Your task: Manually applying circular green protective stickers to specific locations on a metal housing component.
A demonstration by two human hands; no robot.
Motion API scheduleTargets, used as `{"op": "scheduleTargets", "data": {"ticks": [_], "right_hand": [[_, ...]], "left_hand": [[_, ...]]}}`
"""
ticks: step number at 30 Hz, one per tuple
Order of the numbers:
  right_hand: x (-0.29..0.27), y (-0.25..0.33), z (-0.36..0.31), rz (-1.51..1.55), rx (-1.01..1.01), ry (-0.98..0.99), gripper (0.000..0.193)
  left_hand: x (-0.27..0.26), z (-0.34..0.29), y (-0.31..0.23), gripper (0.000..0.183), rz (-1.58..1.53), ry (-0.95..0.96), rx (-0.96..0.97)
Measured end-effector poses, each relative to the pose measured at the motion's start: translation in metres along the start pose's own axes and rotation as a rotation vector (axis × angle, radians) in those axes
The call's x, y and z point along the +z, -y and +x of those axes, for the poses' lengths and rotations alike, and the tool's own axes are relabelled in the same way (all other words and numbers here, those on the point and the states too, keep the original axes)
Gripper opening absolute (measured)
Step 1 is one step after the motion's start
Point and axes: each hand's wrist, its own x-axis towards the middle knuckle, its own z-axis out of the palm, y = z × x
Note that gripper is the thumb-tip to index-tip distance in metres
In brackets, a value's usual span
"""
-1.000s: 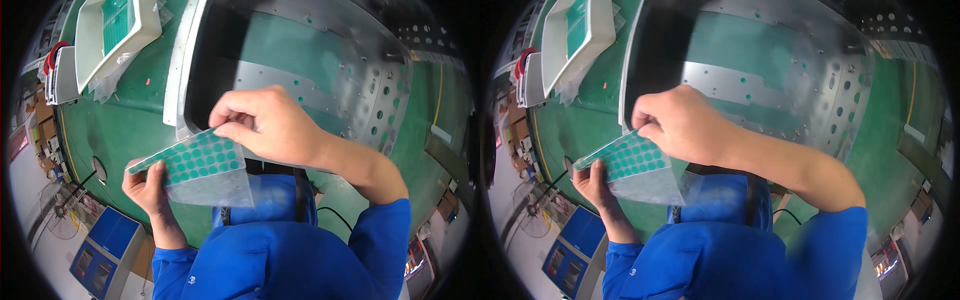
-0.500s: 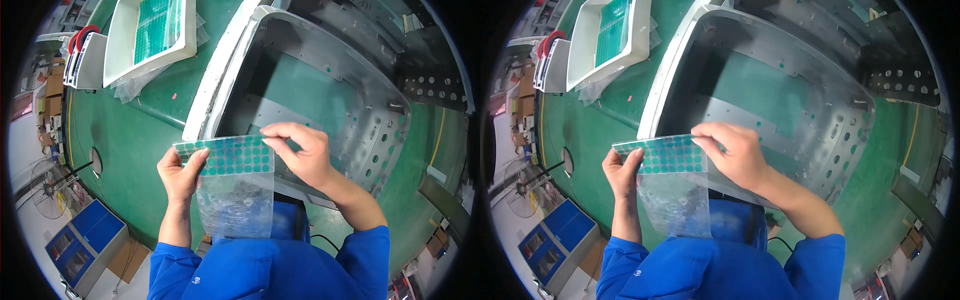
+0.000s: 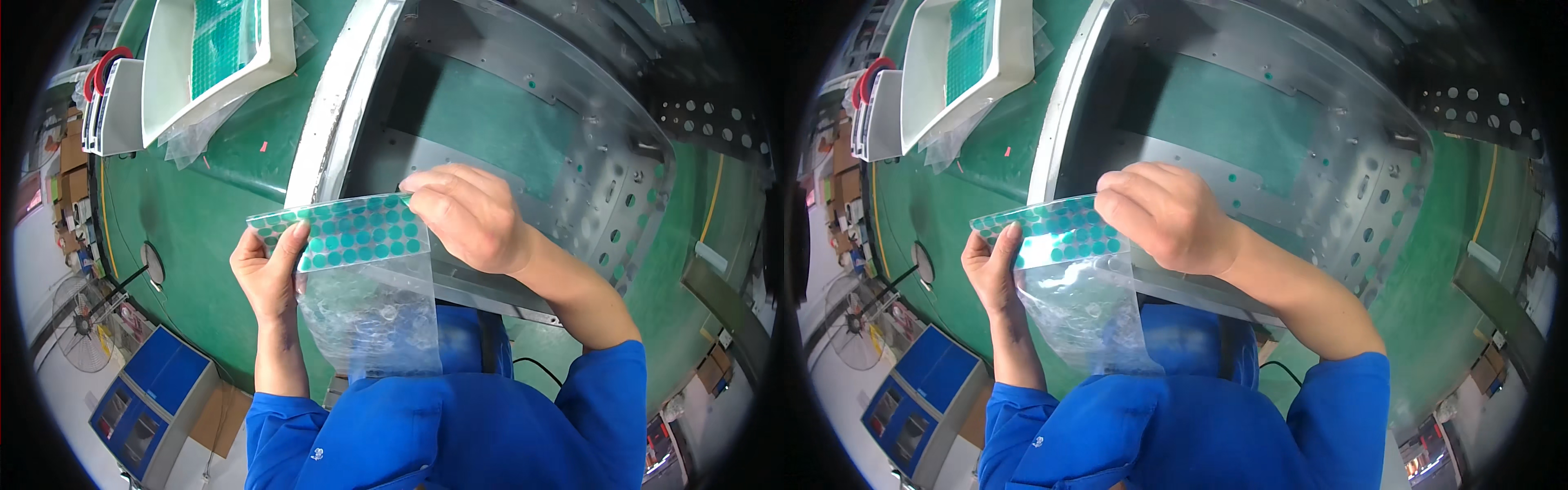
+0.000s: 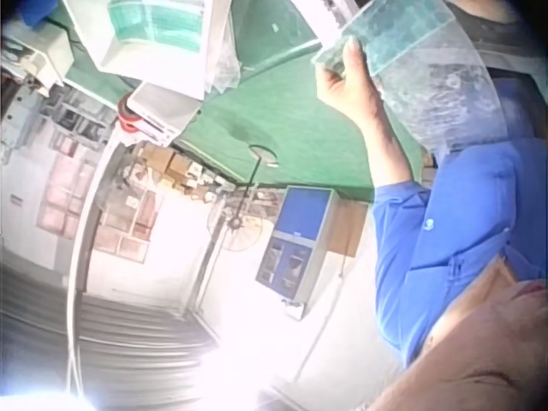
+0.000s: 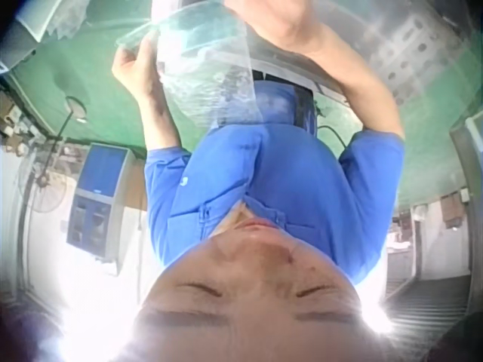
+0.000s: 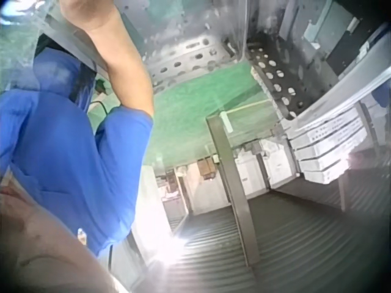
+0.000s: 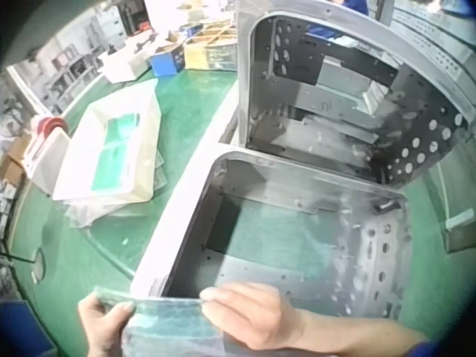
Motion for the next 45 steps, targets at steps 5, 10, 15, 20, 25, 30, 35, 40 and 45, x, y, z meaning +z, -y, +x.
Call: {"op": "scheduleTargets", "data": {"ticks": [5,10,15,20,25,30,35,40,45], "right_hand": [[-0.003,0.008,0.000,0.289,0.484,0.042,0.009],[-0.003,0.005,0.001,0.111,0.287,0.051,0.014],[0.004,-0.007,0.005,0.064,0.232,0.010,0.009],[0.024,-0.098,0.017,0.171,0.862,0.105,0.006],[0.055,-0.154,0.022,-0.241,0.970,0.455,0.015],[0.068,-0.179,0.020,-0.294,1.036,0.668,0.018],[0.070,-0.185,0.017,-0.260,0.977,0.684,0.022],[0.069,-0.183,0.022,-0.263,0.960,0.705,0.021],[0.064,-0.179,0.028,-0.276,0.959,0.773,0.021]], "left_hand": [[-0.004,0.000,0.004,0.011,-0.017,0.028,0.000],[-0.003,0.001,0.005,0.011,0.013,0.024,0.001],[-0.004,0.000,0.005,0.012,0.030,-0.020,-0.058],[-0.011,-0.017,0.023,0.014,0.447,0.268,0.273],[0.012,-0.018,0.035,0.016,0.269,0.506,0.556],[0.011,-0.012,0.041,0.019,0.284,0.541,0.628],[0.010,-0.011,0.041,0.020,0.301,0.563,0.590],[0.011,-0.007,0.038,0.018,0.284,0.592,0.612],[0.012,-0.005,0.038,0.018,0.282,0.612,0.640]]}}
